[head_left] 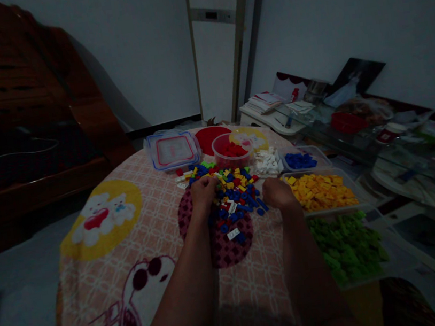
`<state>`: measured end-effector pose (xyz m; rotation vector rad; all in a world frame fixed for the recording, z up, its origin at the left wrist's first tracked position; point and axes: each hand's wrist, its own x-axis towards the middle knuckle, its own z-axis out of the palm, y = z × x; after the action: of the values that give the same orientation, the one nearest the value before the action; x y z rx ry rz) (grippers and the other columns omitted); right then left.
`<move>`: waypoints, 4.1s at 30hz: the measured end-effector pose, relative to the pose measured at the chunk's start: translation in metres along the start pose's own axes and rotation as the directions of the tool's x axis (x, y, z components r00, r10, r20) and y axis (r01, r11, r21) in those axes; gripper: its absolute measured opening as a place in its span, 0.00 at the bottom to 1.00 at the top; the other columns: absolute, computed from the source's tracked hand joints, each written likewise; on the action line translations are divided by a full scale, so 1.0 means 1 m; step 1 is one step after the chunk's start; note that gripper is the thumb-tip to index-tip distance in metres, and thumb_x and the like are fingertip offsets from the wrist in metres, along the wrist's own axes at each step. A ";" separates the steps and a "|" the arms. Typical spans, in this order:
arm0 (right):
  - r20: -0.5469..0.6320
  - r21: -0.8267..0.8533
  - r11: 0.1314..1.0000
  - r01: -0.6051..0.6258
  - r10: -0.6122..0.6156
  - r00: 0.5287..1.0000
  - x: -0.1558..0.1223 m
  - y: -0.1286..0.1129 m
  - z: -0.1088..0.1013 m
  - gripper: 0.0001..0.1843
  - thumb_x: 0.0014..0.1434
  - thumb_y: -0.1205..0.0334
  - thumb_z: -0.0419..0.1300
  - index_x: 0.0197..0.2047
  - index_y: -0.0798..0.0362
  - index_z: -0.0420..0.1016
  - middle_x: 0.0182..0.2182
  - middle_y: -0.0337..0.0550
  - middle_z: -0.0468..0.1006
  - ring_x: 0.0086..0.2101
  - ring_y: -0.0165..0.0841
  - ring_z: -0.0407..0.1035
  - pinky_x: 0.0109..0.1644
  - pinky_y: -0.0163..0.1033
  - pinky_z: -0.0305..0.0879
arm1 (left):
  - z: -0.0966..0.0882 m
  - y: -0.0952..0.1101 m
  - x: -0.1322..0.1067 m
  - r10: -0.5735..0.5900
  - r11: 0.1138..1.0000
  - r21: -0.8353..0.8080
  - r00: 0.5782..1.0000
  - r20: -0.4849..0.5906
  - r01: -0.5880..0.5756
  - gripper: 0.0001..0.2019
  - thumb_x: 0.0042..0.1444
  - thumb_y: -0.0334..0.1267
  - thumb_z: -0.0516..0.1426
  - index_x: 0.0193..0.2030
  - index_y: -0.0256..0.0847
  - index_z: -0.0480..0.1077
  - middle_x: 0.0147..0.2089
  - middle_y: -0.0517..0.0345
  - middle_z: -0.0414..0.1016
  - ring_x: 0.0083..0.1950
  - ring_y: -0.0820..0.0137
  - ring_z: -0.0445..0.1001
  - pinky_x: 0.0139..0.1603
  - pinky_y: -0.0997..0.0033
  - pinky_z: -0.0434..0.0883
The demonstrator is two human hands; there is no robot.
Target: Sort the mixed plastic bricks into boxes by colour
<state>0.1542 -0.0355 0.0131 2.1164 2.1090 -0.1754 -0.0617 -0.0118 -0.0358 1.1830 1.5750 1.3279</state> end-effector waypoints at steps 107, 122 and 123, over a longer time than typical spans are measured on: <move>-0.259 0.646 0.692 0.322 -0.198 0.945 0.004 -0.041 -0.001 0.09 0.54 0.65 0.62 0.35 0.52 0.85 0.30 0.40 0.84 0.33 0.34 0.76 0.39 0.34 0.68 | 0.000 -0.004 0.002 0.043 0.999 -0.001 0.999 -0.022 -0.043 0.15 0.50 0.45 0.58 0.18 0.40 0.68 0.17 0.63 0.65 0.22 0.74 0.63 0.23 0.76 0.58; -0.173 0.412 0.870 0.269 -0.215 0.961 0.000 -0.036 -0.009 0.11 0.55 0.70 0.60 0.33 0.53 0.85 0.31 0.43 0.84 0.35 0.33 0.76 0.39 0.32 0.63 | 0.000 -0.009 0.004 0.061 0.997 -0.038 0.998 -0.008 -0.061 0.16 0.50 0.48 0.58 0.19 0.39 0.68 0.18 0.62 0.67 0.22 0.74 0.63 0.23 0.75 0.58; -0.167 0.409 0.861 0.303 -0.256 0.952 -0.001 -0.043 -0.010 0.10 0.56 0.68 0.61 0.34 0.53 0.85 0.32 0.43 0.84 0.36 0.33 0.76 0.39 0.32 0.63 | 0.000 -0.007 0.003 0.060 0.997 -0.038 0.998 -0.009 -0.061 0.16 0.50 0.47 0.58 0.19 0.39 0.67 0.18 0.62 0.67 0.22 0.75 0.63 0.23 0.75 0.58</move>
<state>0.1114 -0.0350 0.0220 2.0467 2.6429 -0.6330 -0.0638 -0.0086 -0.0432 1.2122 1.5234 1.3968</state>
